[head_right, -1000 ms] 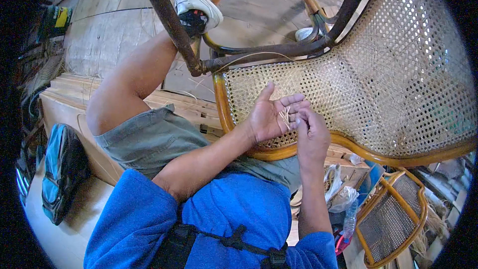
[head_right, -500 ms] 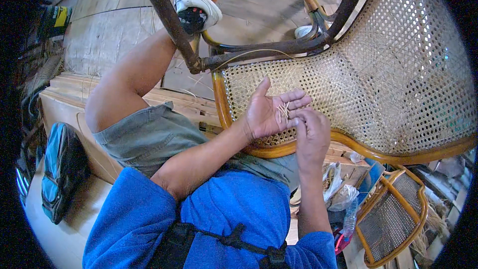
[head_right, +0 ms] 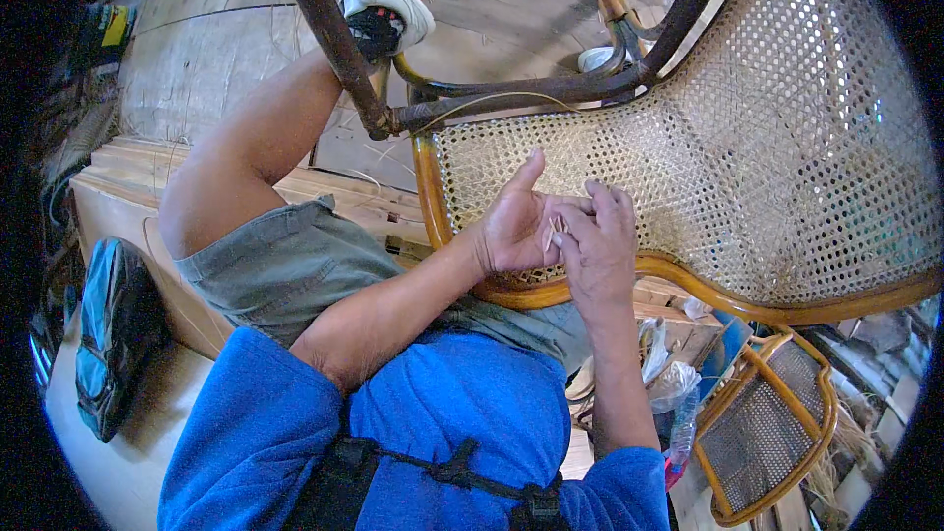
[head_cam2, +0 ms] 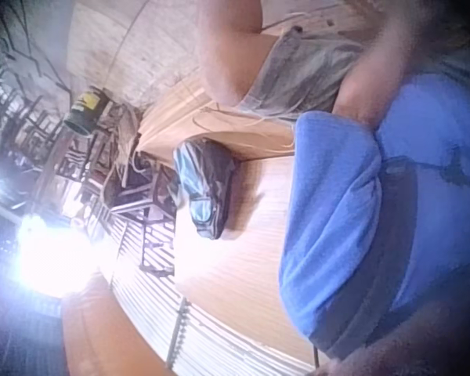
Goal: The person weaves a rattan chair seat by threading thin strips through the frame and using a hammer to tap them into place. They repeatedly insert strips, adjust tension, and secure the weave along the edge of the seat.
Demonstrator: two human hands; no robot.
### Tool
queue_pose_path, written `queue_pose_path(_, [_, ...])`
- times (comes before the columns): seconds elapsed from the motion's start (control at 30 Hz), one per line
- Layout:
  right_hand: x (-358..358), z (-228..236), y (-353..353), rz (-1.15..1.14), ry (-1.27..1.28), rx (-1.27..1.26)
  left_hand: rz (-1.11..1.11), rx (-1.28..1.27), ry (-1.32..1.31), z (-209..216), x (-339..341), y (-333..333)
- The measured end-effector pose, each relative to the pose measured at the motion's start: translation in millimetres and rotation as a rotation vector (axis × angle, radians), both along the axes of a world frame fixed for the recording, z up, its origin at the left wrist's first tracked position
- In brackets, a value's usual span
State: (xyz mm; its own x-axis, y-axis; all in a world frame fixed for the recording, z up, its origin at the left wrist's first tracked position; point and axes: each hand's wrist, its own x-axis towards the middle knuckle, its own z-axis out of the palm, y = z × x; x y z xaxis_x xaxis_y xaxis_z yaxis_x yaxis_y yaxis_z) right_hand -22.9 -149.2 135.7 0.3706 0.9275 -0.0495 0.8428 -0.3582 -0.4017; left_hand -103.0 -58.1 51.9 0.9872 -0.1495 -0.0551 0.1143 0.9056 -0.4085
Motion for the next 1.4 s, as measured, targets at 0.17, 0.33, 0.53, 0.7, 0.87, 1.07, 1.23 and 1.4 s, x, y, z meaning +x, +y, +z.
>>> queue_pose_path(0.17, [4, -9, -4, -0.131, 0.242, 0.032, 0.012, -0.012, -0.079, -8, -2, -2])
queue_pose_path(0.33, [14, -26, -17, -0.409, 0.675, 0.031, -0.087, 0.204, 0.237, 0, 3, -4])
queue_pose_path(0.53, [21, -17, -2, -0.719, 1.034, 0.151, -0.122, 0.579, 0.408, -5, 2, -3])
queue_pose_path(0.7, [22, -42, -1, -0.718, 1.002, 0.302, -0.091, 0.978, 0.51, -3, 0, -3])
queue_pose_path(0.87, [16, -48, -1, -0.817, 1.048, 0.289, 0.076, 1.34, 0.564, 9, 4, -2])
queue_pose_path(1.07, [24, -50, 9, -0.815, 1.045, 0.208, 0.084, 1.523, 0.663, -13, 7, -3])
queue_pose_path(1.23, [78, -61, 37, -0.687, 0.826, 0.149, 0.06, 1.154, 1.028, -18, 22, 35])
queue_pose_path(1.4, [115, -117, 64, -0.425, 0.656, 0.226, 0.25, 0.841, 1.151, -29, 30, 71])
